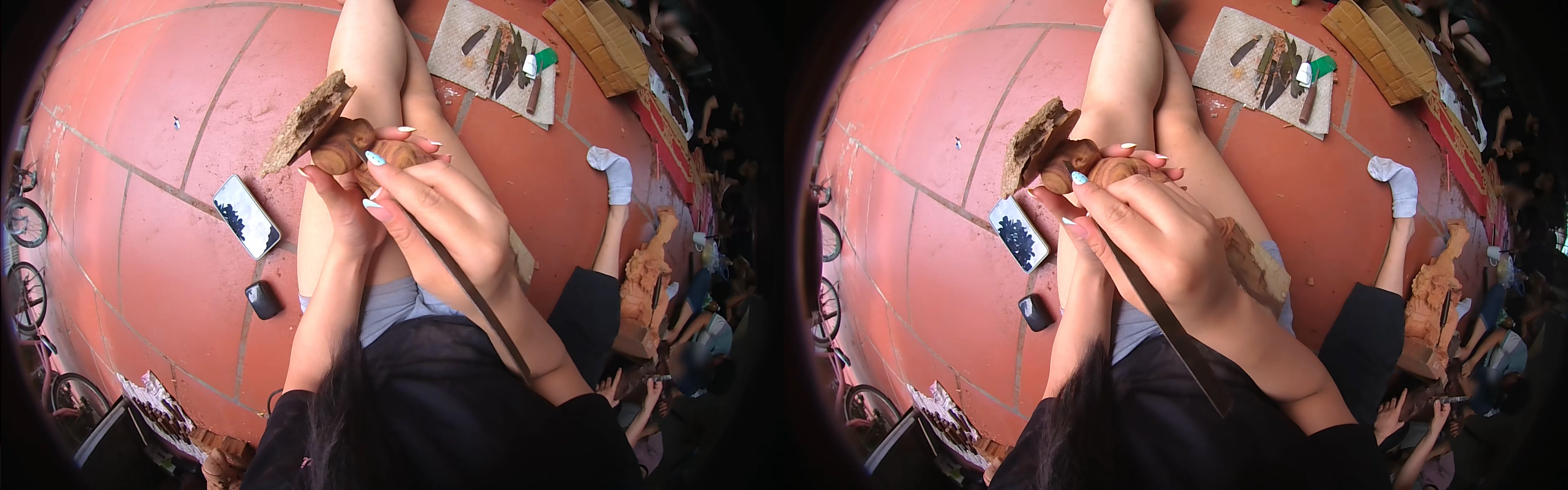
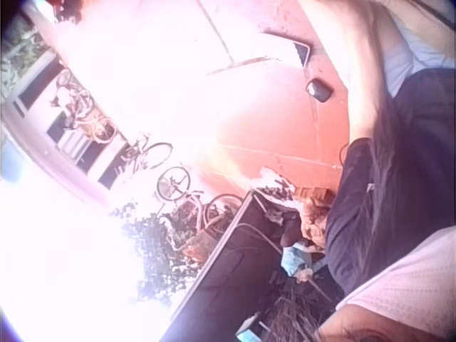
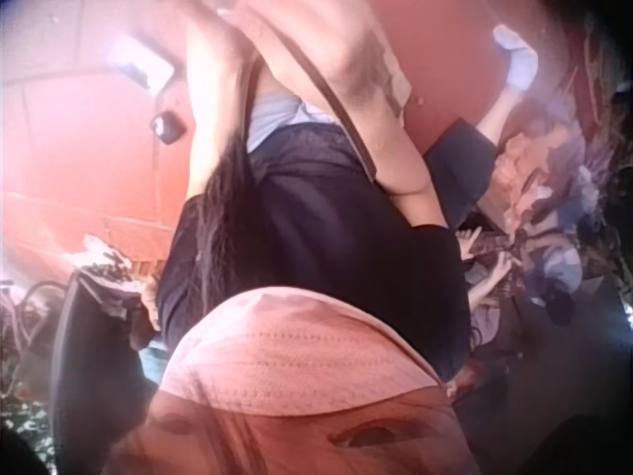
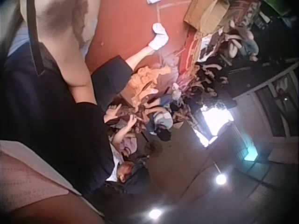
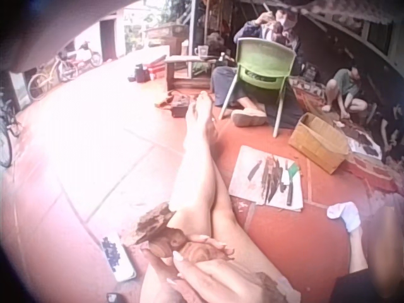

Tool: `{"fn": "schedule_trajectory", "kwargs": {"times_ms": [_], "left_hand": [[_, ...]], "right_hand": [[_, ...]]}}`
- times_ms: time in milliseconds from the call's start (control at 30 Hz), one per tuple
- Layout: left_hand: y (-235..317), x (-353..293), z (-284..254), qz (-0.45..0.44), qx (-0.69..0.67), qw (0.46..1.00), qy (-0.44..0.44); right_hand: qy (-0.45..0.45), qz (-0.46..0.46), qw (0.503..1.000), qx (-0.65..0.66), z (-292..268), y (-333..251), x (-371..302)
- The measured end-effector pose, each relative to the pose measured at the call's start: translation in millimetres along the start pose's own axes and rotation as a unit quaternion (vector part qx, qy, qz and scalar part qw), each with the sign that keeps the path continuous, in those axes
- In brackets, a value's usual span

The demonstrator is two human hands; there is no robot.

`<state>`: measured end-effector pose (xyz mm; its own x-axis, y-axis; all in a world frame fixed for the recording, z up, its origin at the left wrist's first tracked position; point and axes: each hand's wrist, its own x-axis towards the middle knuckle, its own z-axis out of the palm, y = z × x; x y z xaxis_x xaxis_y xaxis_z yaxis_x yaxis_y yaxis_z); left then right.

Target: The person carves a wooden figurine using a chisel while sitting on the floor. They hold the wood with one hand and use the chisel with the other to shape the piece.

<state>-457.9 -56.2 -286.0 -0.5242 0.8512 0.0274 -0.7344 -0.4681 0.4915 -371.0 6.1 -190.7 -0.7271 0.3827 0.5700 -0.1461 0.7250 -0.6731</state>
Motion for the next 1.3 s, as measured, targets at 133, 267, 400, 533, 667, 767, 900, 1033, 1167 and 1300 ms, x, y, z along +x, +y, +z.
{"fn": "schedule_trajectory", "kwargs": {"times_ms": [133, 267, 400, 533, 667, 767, 900, 1033, 1167, 1300], "left_hand": [[6.0, 3.3, -3.3, 0.019, -0.012, 0.999, -0.03], [3.9, 5.6, -15.3, 0.018, -0.022, 0.996, -0.086], [-0.7, 8.1, -21.8, 0.01, -0.02, 0.996, -0.089], [-11.6, 12.9, -37.5, 0.074, -0.01, 0.982, -0.173], [-11.7, 8.3, -41.0, 0.026, -0.009, 0.988, -0.154], [-14.7, 15.2, -43.9, 0.057, -0.008, 0.982, -0.183], [-9.5, 0.3, -14.1, 0.032, 0.002, 0.999, -0.043], [-7.7, -2.2, -6.3, 0.025, 0.022, 0.999, 0.005], [-11.3, -3.0, -16.8, 0.034, 0.024, 0.999, -0.026], [-7.0, -2.5, -1.2, 0.059, 0.052, 0.997, 0.022]], "right_hand": [[-0.022, -0.01, 0.999, -0.022, 3.3, 0.2, -1.5], [-0.017, -0.014, 1.0, -0.009, 4.4, 1.3, -2.9], [0.004, -0.026, 1.0, -0.008, 8.2, 9.5, -4.2], [0.007, -0.016, 1.0, -0.009, 9.3, 7.0, -7.8], [0.012, -0.008, 1.0, 0.008, 4.2, 7.5, -13.4], [0.018, -0.036, 0.999, 0.001, 6.5, 10.9, -7.2], [0.005, 0.017, 1.0, 0.016, -0.7, 0.3, -13.0], [0.017, -0.017, 1.0, 0.01, 1.5, 4.3, -7.7], [0.012, -0.004, 1.0, 0.022, -3.9, -2.3, -7.9], [0.002, 0.025, 0.999, 0.024, -6.1, -10.2, -2.2]]}}
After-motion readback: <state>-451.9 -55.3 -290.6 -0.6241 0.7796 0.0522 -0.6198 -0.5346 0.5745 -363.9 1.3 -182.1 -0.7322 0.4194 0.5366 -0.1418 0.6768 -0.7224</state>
